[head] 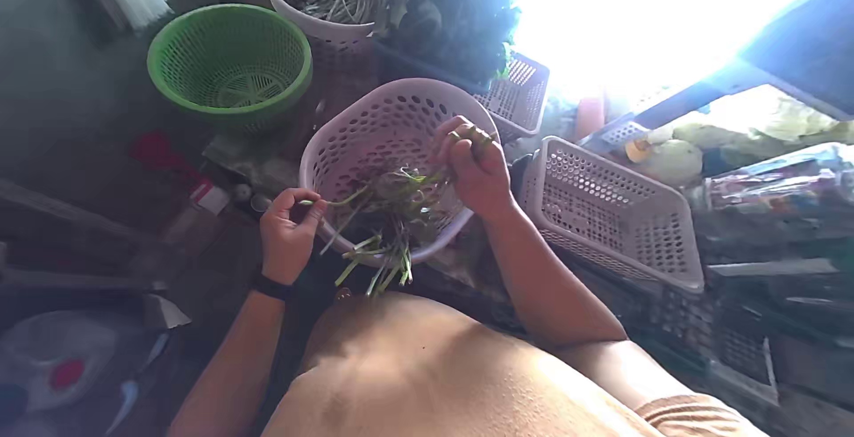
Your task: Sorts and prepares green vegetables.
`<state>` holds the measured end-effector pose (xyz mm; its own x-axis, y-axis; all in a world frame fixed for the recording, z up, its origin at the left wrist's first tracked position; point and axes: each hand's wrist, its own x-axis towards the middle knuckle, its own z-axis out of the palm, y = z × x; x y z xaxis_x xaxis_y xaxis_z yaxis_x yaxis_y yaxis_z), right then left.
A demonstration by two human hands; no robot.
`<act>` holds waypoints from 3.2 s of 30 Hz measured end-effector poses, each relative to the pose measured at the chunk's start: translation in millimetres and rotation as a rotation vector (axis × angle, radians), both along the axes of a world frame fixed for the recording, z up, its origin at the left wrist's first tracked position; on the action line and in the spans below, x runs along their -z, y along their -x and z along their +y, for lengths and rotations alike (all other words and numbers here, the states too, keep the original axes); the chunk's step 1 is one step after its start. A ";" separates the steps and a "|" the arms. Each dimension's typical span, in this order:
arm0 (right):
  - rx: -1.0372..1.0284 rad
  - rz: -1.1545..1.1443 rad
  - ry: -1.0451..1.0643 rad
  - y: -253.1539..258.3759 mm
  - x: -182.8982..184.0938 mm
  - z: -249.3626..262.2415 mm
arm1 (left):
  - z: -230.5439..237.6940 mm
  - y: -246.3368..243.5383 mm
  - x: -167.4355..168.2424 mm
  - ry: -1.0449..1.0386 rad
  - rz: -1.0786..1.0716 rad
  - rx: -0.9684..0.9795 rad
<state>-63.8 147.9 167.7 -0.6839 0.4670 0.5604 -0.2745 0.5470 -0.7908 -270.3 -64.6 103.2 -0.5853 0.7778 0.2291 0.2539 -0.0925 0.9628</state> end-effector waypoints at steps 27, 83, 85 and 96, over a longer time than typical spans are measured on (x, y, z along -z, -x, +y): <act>-0.023 -0.305 -0.483 -11.7 -65.6 36.6 | -20.8 -43.1 7.8 0.188 0.461 0.481; -0.604 -0.564 -0.240 -26.8 34.8 -5.2 | -23.2 -53.6 20.6 -0.053 0.209 0.690; -0.532 -0.613 -0.308 -28.6 27.7 2.2 | -21.0 -58.1 22.7 -0.026 0.295 0.633; -0.511 -0.633 -0.470 -31.5 69.2 -22.9 | -21.8 -64.8 34.3 -0.086 0.500 0.499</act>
